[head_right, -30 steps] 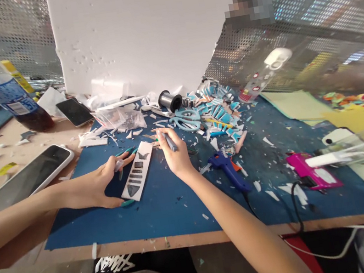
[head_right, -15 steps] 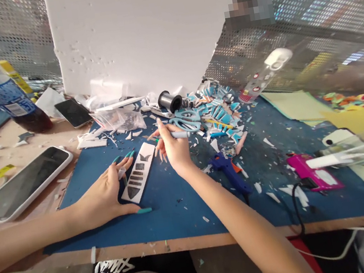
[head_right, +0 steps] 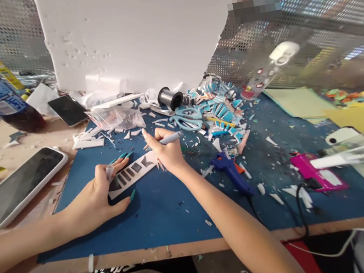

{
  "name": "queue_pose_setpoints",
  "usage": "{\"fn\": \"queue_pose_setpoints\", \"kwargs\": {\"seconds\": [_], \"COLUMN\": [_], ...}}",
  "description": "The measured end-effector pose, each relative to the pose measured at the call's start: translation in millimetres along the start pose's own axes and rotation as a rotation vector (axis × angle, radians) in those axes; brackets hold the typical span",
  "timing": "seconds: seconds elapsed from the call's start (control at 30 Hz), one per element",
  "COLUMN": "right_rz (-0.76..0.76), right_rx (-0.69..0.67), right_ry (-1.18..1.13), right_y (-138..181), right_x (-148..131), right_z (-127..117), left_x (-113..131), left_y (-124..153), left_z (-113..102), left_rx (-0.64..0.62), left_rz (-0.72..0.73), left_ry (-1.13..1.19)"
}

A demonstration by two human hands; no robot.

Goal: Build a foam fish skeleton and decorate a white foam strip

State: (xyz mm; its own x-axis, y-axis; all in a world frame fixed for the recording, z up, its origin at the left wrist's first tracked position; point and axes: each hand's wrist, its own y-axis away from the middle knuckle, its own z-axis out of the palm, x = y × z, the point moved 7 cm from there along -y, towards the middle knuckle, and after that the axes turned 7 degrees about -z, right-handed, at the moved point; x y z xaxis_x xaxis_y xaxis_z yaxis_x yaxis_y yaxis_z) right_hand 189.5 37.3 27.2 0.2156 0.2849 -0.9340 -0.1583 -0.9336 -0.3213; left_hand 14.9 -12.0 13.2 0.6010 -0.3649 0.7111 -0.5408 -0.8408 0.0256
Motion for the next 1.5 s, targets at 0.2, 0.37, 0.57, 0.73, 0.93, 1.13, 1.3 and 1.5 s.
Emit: {"fn": "queue_pose_setpoints", "kwargs": {"seconds": [0.2,0.37,0.57,0.73,0.93,1.13,1.3,1.5], "right_rz": [-0.092,-0.123,-0.202,-0.218,-0.243,-0.242,-0.235,-0.21], "right_rx": [0.012,-0.003,-0.048,-0.062,-0.07,-0.081,-0.089,-0.093], "right_ry": [0.097,0.16,0.208,0.22,0.261,0.259,0.259,0.286], "right_y": [-3,-3,-3,-3,-3,-3,-3,-4], "right_x": [5,6,-2,-3,-6,-6,-6,-6], "right_z": [3,5,10,11,13,14,14,14], "left_x": [-5,-5,-5,-4,-4,-4,-4,-3], "left_y": [-3,-3,-4,-3,-3,-3,-3,-2], "left_z": [-1,-1,-1,-1,-1,-2,-3,-3], "left_rx": [0.024,0.024,0.029,0.024,0.026,0.05,0.055,0.062], "left_rz": [-0.049,-0.064,-0.068,-0.067,-0.064,-0.064,-0.059,-0.044], "left_ry": [0.107,0.117,0.115,0.107,0.105,0.115,0.131,0.127]}}
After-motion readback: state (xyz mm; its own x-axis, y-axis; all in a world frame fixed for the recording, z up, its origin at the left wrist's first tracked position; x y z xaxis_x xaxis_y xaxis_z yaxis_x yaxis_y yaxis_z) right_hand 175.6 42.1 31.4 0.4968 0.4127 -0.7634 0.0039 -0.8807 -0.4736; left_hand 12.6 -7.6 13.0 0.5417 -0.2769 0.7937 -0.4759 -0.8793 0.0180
